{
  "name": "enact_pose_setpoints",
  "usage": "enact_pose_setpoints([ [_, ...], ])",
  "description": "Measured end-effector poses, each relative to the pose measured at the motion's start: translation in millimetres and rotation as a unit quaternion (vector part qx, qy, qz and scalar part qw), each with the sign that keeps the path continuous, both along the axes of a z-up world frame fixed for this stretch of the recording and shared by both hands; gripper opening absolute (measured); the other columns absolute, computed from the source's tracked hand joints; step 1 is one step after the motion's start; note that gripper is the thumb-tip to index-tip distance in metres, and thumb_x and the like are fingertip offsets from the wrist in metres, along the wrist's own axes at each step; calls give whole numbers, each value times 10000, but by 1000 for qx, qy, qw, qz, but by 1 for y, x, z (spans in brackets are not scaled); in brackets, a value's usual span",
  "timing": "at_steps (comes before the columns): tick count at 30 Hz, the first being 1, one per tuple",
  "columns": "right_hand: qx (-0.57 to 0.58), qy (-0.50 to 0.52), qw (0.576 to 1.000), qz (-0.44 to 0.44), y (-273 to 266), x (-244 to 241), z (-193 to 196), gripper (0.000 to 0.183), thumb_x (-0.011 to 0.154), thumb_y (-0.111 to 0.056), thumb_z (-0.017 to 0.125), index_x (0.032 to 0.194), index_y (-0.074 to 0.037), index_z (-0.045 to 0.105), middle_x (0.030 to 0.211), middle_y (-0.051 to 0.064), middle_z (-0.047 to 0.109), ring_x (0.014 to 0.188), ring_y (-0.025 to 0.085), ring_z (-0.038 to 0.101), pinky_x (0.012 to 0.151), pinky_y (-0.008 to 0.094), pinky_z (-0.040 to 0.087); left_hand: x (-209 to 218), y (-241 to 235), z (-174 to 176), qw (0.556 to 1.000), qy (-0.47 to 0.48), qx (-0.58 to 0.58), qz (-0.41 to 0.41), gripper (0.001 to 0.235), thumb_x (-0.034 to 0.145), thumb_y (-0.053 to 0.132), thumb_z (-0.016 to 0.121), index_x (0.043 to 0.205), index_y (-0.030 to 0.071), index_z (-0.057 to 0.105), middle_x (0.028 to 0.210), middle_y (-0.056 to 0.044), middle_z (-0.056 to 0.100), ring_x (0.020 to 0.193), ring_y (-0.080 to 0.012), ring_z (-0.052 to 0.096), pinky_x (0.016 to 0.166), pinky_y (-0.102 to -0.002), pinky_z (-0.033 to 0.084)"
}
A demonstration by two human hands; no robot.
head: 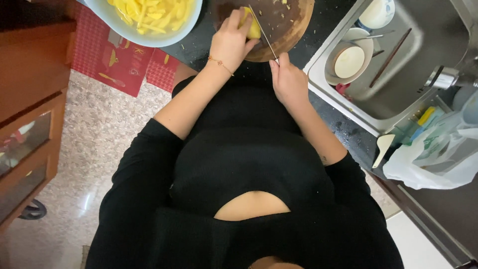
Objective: The person is slicing peeled potatoes into thin strips on a wooden cutting board in a kitchen.
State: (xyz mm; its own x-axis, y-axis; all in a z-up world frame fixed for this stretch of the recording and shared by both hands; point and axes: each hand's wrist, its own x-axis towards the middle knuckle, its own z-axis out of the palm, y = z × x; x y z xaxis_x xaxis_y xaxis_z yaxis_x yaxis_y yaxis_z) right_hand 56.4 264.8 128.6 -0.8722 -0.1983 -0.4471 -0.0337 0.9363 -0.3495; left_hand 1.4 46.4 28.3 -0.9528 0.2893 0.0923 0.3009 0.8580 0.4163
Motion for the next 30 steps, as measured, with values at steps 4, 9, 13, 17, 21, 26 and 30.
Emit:
enact_pose_setpoints([
  [4,-6,3,1000,-8,0,3,-3,324,1228,-370,395,1071,-88,431,683,90,597,540,431,586,484,543,415,2,-8,-4,999,40,0,-4,647,945,373,1014,1422,90,683,1387,-97,551,1067,-301,727,772,-412,718],
  [9,-4,15,1000,-9,-2,8,-6,313,1220,-357,439,1062,-88,438,700,90,609,563,434,601,487,547,423,6,-9,-7,998,49,48,-14,523,1032,378,949,1395,69,736,1440,-114,570,1204,-338,722,840,-454,728],
  [13,19,-13,1000,-19,-6,9,-5,326,1224,-376,403,1108,-76,458,691,102,659,551,471,634,493,579,449,5,-8,-5,998,56,40,-13,555,986,374,995,1380,83,733,1437,-71,568,1149,-319,726,809,-444,725],
  [17,-2,-10,1000,-26,-7,10,-12,311,1226,-349,425,1064,-84,440,662,69,596,521,430,577,498,541,430,5,-10,-3,998,53,43,-13,523,1006,376,982,1367,93,731,1426,-87,578,1121,-317,734,769,-445,722],
  [21,8,36,999,17,-4,5,-28,323,1227,-339,477,1054,-66,476,638,72,602,469,411,568,460,517,429,6,-12,-9,996,61,53,-24,531,1018,377,984,1377,80,730,1418,-111,590,1133,-340,754,776,-454,731],
  [26,-34,27,999,8,-25,-28,-38,373,1223,-362,445,1232,4,519,748,145,695,577,493,662,511,578,497,7,-15,-7,997,68,33,-23,508,1047,406,954,1393,119,718,1423,-89,592,1118,-306,773,766,-429,729],
  [30,-50,-26,998,-6,-22,-26,-27,353,1232,-362,413,1141,-31,494,753,158,677,575,502,639,493,579,474,7,-16,-6,995,92,21,-27,494,1059,429,944,1388,137,720,1437,-74,597,1160,-283,781,746,-405,737],
])
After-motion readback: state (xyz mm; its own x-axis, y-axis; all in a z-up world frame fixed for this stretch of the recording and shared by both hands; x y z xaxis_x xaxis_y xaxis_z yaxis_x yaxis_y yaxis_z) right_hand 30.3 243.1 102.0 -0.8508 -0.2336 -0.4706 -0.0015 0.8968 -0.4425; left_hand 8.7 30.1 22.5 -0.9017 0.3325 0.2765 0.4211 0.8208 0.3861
